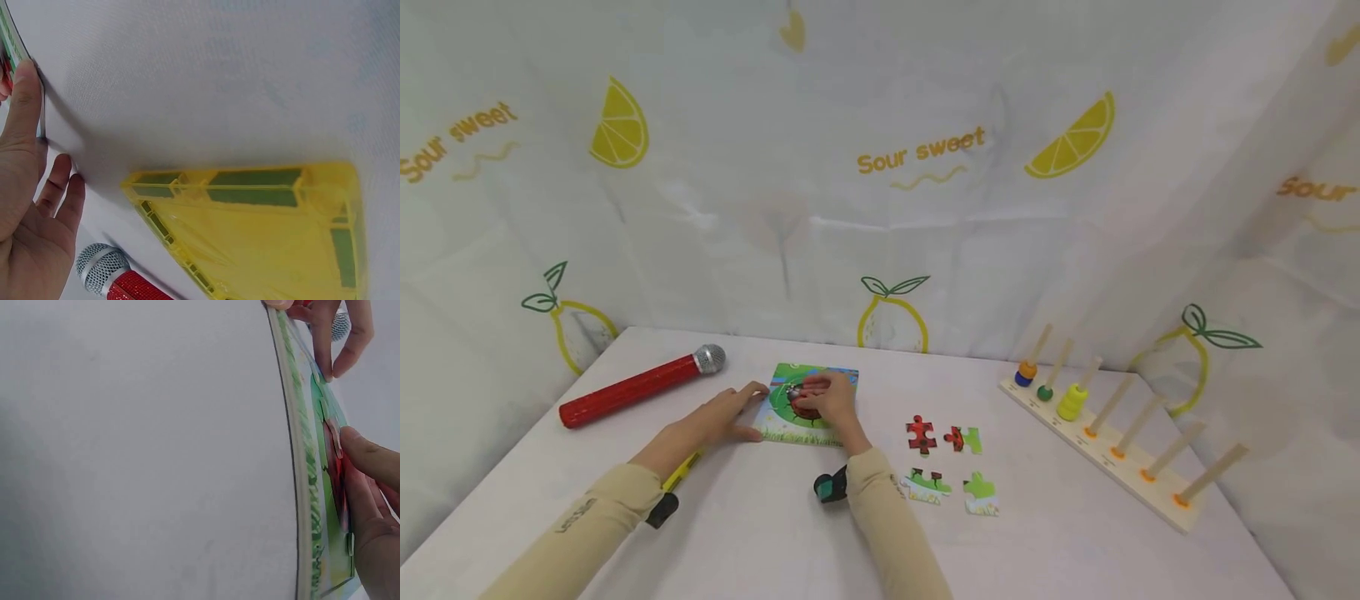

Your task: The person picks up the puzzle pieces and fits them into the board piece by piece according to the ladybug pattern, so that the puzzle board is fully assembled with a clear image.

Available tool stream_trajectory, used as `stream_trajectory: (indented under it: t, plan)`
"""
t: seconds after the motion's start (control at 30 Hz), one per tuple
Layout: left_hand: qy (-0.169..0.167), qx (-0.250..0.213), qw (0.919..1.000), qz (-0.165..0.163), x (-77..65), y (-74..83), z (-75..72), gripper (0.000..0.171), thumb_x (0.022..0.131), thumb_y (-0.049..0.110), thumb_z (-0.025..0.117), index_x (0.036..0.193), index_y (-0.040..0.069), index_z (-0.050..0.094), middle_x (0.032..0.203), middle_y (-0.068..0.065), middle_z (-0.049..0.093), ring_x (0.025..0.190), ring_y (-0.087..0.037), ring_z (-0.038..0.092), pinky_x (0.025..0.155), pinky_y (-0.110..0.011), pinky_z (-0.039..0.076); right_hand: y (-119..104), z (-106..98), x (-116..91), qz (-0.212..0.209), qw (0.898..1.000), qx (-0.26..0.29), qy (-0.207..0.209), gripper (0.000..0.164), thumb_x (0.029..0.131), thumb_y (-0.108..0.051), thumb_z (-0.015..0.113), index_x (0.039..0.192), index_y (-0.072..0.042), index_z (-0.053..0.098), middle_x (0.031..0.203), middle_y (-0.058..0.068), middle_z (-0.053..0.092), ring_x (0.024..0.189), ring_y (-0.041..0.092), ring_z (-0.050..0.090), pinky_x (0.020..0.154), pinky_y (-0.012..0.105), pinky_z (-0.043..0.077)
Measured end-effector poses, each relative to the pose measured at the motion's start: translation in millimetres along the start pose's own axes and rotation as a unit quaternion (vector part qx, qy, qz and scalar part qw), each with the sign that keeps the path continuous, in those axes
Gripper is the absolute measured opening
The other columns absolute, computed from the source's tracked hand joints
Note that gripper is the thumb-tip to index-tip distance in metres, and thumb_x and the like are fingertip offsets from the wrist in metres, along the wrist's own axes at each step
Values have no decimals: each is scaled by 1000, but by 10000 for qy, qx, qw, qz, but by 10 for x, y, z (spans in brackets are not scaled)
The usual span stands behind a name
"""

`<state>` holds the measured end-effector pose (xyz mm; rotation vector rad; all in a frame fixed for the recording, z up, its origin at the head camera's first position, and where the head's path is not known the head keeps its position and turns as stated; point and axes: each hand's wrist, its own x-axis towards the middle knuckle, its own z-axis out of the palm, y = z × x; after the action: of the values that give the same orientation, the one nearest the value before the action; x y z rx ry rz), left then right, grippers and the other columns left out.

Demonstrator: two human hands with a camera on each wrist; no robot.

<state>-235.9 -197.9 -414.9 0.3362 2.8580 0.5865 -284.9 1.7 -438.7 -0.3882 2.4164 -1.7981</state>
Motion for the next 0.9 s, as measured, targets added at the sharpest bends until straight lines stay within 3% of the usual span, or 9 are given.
stream_trajectory:
  t: [0.27, 0.43, 0.7, 0.9]
  plan:
    - [44, -3, 9999, 143, -16, -5, 18, 65, 82, 28, 75, 135, 14, 42, 118, -20, 55, 108, -35, 54, 90, -55, 46, 30, 64, 36, -478, 9972, -446, 372, 31, 70, 14, 77, 99, 15, 65, 88, 26, 69, 82, 34, 70, 69, 29, 57]
    - [66, 20, 9999, 143, -9, -5, 20, 64, 81, 28, 75, 134, 14, 43, 118, -20, 56, 107, -35, 55, 89, -54, 46, -14, 77, 39, -357, 9971, -554, 390, 30, 71, 13, 77, 99, 14, 65, 88, 25, 69, 82, 34, 69, 70, 29, 57]
    - [94, 37, 9997, 213, -17, 21, 19, 61, 81, 28, 76, 132, 14, 44, 117, -21, 56, 107, -36, 55, 88, -55, 47, -21, -113, 0, -38, 9988, 252, -415, 37, 80, 10, 71, 114, 15, 59, 108, 29, 64, 100, 36, 65, 82, 33, 55]
    - [105, 38, 9997, 205, -32, -20, 24, 55, 82, 30, 74, 127, 14, 48, 121, -16, 56, 110, -36, 54, 90, -55, 46, -7, -518, -60, 97, 9907, 768, -1122, 41, 88, 5, 64, 126, 13, 52, 127, 28, 55, 113, 35, 59, 95, 36, 49]
